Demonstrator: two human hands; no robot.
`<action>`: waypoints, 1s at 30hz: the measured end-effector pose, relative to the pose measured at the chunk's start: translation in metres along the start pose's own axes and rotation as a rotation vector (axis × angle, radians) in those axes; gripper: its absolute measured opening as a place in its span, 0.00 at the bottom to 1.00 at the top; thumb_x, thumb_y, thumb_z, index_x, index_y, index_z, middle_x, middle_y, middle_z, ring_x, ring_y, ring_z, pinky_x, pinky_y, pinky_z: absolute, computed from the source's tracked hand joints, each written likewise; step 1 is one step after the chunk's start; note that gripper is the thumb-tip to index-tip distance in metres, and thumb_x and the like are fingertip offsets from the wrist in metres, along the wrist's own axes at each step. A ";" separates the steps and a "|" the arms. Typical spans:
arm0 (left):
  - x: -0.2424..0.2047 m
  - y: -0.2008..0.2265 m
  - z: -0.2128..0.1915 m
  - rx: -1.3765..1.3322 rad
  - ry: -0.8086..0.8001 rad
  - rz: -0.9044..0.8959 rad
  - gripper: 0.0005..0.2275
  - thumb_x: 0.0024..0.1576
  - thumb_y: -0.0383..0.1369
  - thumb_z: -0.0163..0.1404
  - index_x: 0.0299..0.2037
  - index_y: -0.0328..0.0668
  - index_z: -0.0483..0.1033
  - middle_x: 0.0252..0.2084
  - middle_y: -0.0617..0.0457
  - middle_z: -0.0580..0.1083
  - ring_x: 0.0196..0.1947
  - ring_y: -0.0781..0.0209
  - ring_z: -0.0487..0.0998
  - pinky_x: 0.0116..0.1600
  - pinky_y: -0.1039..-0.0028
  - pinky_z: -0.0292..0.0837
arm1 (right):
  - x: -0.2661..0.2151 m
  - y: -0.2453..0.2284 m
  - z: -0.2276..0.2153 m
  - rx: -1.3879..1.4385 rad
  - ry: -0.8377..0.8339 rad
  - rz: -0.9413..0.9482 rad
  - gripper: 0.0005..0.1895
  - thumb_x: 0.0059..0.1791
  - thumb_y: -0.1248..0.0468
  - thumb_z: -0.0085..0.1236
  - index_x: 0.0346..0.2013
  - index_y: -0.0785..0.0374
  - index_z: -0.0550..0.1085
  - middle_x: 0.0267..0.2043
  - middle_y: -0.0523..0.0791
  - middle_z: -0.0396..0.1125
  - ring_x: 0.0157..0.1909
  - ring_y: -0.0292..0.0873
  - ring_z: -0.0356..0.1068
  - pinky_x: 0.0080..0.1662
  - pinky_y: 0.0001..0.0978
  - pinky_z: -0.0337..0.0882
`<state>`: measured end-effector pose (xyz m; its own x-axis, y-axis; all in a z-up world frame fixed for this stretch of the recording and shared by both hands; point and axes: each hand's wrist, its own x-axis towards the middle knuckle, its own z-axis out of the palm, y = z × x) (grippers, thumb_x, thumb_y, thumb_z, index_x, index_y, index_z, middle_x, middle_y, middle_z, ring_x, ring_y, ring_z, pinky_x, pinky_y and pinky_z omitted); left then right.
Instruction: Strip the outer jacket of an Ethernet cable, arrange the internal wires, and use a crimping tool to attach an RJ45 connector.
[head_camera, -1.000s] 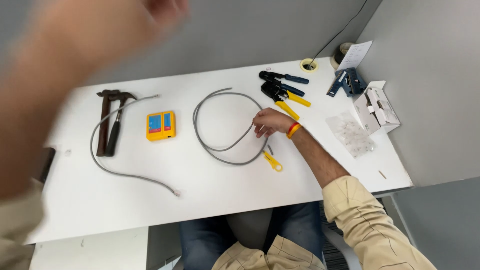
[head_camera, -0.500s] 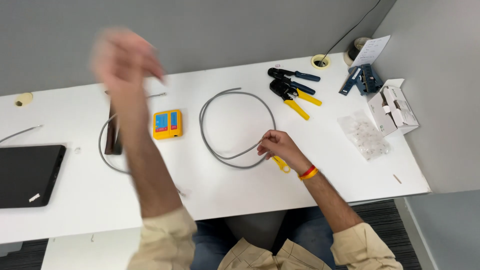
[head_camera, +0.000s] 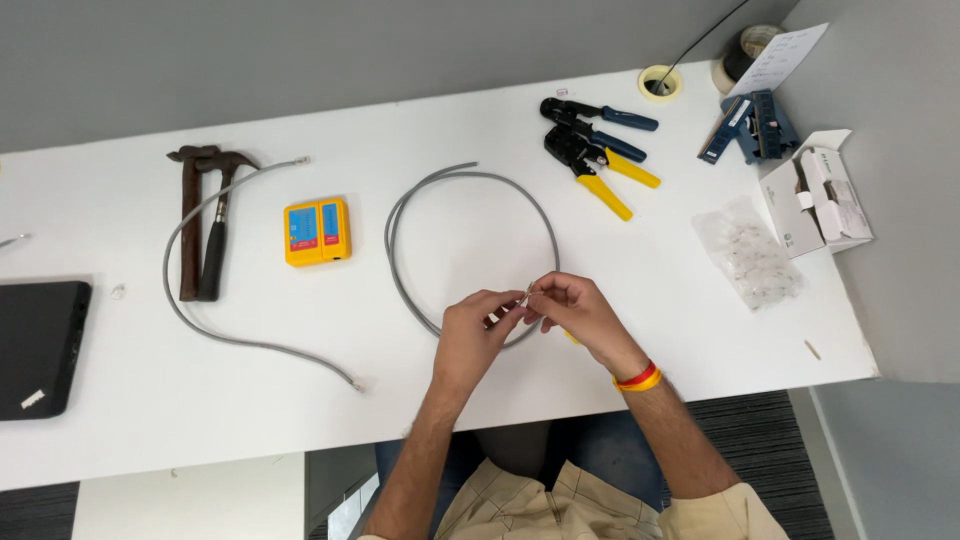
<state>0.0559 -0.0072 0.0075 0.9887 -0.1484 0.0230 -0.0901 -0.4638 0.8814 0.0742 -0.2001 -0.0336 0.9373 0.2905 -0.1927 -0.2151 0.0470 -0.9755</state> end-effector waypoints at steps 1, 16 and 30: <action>0.002 -0.003 -0.001 -0.033 -0.028 -0.055 0.10 0.56 0.31 0.58 0.48 0.42 0.83 0.40 0.52 0.81 0.33 0.63 0.82 0.37 0.75 0.78 | -0.001 -0.007 0.002 -0.007 -0.002 -0.019 0.06 0.52 0.65 0.56 0.40 0.65 0.76 0.37 0.43 0.75 0.39 0.36 0.75 0.38 0.28 0.72; -0.013 0.000 0.000 -0.264 0.077 -0.045 0.08 0.58 0.28 0.58 0.44 0.38 0.85 0.35 0.52 0.81 0.29 0.69 0.77 0.31 0.80 0.70 | -0.014 -0.025 0.016 -0.059 0.060 -0.070 0.04 0.52 0.70 0.55 0.39 0.67 0.77 0.35 0.44 0.75 0.40 0.36 0.77 0.38 0.26 0.73; -0.021 -0.005 0.022 -0.110 0.307 0.244 0.06 0.59 0.25 0.56 0.45 0.34 0.82 0.39 0.52 0.78 0.32 0.66 0.79 0.33 0.79 0.77 | -0.017 -0.016 0.025 0.209 0.083 -0.050 0.05 0.54 0.69 0.53 0.41 0.68 0.76 0.38 0.44 0.74 0.41 0.35 0.74 0.38 0.29 0.76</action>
<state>0.0332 -0.0213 -0.0077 0.9311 0.0330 0.3632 -0.3299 -0.3485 0.8773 0.0542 -0.1816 -0.0121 0.9657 0.2039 -0.1608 -0.2117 0.2594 -0.9423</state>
